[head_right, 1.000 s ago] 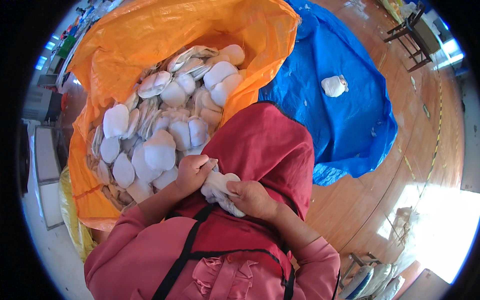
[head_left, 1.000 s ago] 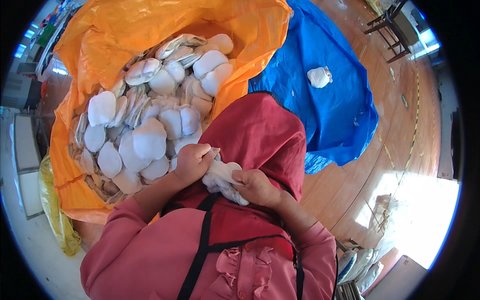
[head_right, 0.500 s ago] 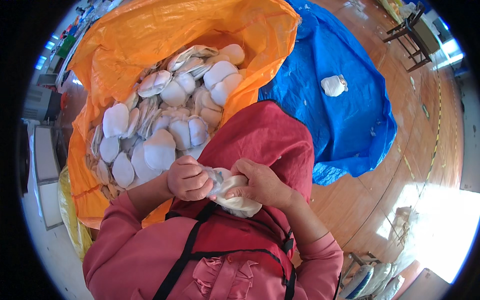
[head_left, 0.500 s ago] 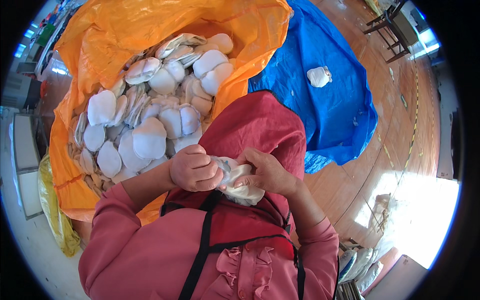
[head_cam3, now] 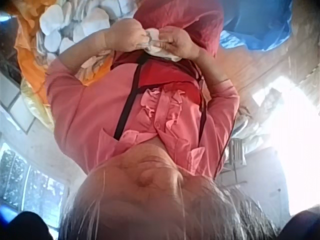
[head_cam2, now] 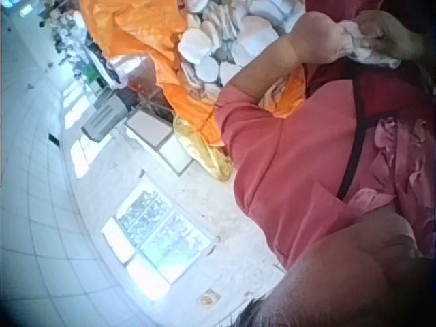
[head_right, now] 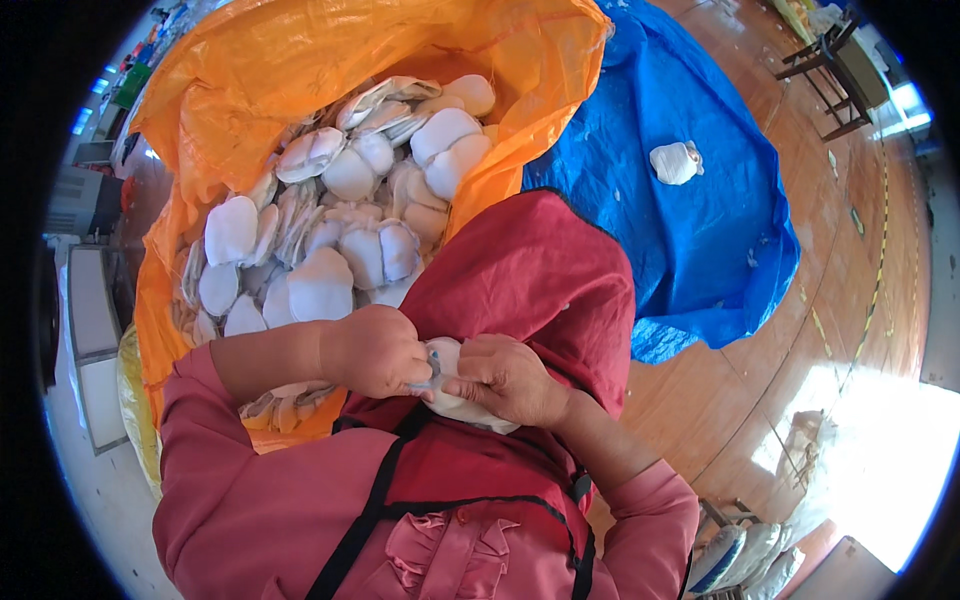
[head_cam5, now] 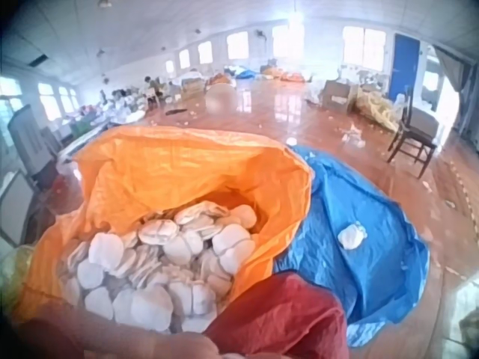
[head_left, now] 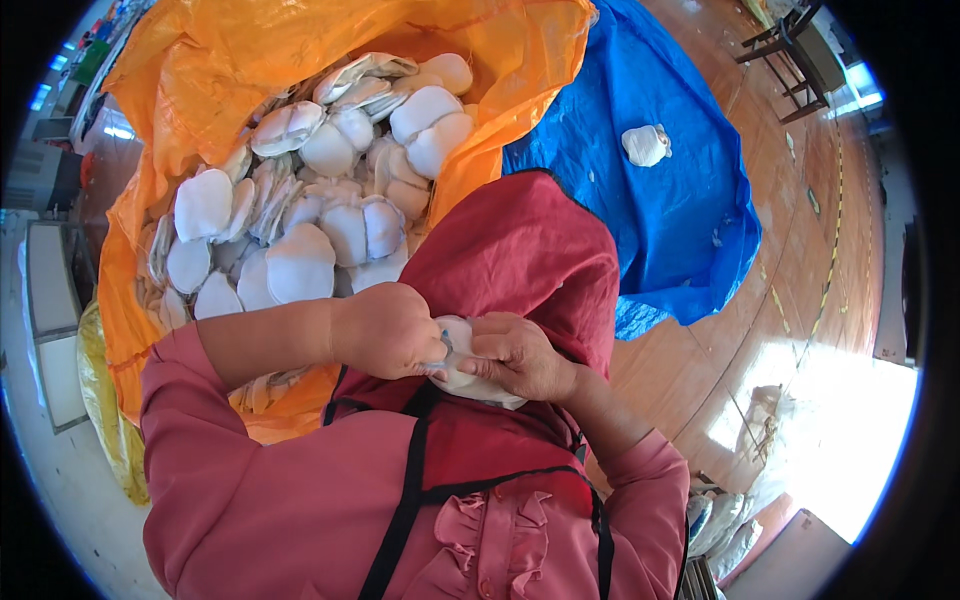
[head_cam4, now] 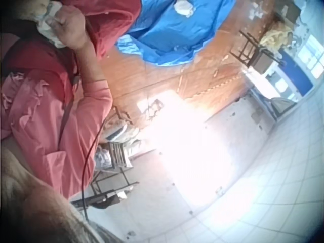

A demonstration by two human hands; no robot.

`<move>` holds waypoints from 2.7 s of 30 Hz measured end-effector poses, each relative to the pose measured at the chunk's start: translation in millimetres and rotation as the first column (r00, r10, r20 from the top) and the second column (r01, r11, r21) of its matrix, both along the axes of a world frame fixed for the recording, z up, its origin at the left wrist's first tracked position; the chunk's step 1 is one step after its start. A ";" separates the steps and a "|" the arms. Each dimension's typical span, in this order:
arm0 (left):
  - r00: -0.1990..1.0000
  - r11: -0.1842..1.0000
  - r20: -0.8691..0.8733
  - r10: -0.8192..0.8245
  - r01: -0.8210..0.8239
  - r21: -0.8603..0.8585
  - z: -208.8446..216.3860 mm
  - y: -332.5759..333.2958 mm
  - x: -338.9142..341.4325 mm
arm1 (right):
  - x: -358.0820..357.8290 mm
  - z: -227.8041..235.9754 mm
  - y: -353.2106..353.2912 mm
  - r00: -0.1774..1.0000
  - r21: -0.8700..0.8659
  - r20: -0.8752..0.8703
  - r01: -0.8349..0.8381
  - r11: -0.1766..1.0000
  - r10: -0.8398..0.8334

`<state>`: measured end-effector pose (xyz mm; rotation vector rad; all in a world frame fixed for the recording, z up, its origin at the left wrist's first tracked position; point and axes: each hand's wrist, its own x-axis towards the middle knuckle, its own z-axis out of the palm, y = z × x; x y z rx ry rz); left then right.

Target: The person sits on the floor and repeatedly picks white fabric pieces from a large orange bag. They insert a small stuffed toy into each fabric piece, then fold and tie the opening to enclose the toy. The finished items are placed on a blue tarp beside the bag.

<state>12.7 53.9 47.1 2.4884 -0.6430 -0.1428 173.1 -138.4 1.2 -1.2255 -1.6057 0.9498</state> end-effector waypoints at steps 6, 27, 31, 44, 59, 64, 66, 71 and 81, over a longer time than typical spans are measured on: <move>0.997 0.953 -0.074 -0.009 -0.014 -0.302 -12.5 5.0 0.3 | 2.0 10.7 -7.4 0.999 0.091 -0.006 0.034 0.995 -0.034; 0.940 0.989 0.317 0.124 -0.093 -0.111 -15.3 -30.1 -27.9 | 20.8 -5.9 -26.4 0.895 -0.467 -0.309 0.152 0.871 -0.322; 0.917 0.998 0.399 0.016 0.008 -0.058 -1.6 -29.0 -25.9 | 22.6 5.3 -15.0 0.997 -0.264 -0.036 0.051 0.963 -0.063; 0.850 0.991 0.510 0.131 -0.096 -0.095 -19.2 -27.7 -16.2 | 8.4 8.5 -36.1 0.723 -0.447 -0.621 -0.008 0.894 -0.304; 0.592 0.520 -0.067 0.803 -0.752 -0.405 -11.8 -69.8 24.4 | -4.9 -13.3 6.0 0.545 -0.035 -0.170 0.829 0.557 -0.821; 0.549 0.510 -0.002 0.836 -0.777 -0.369 -21.9 -79.1 36.9 | -12.4 -23.5 3.4 0.482 -0.278 -0.357 0.763 0.584 -0.800; 0.560 0.530 0.022 0.828 -0.769 -0.357 -26.4 -72.7 37.5 | -10.1 -20.1 0.4 0.512 -0.262 -0.484 0.688 0.676 -0.709; 0.665 0.592 -0.031 0.746 -0.684 -0.426 -33.1 -40.9 35.9 | -5.7 -28.1 -8.1 0.478 -0.341 -0.616 0.554 0.759 -0.626; 0.652 0.485 -0.115 0.750 -0.659 -0.575 -48.8 -28.8 19.7 | 15.2 -41.3 3.2 0.756 -0.027 -0.419 0.544 0.839 -0.504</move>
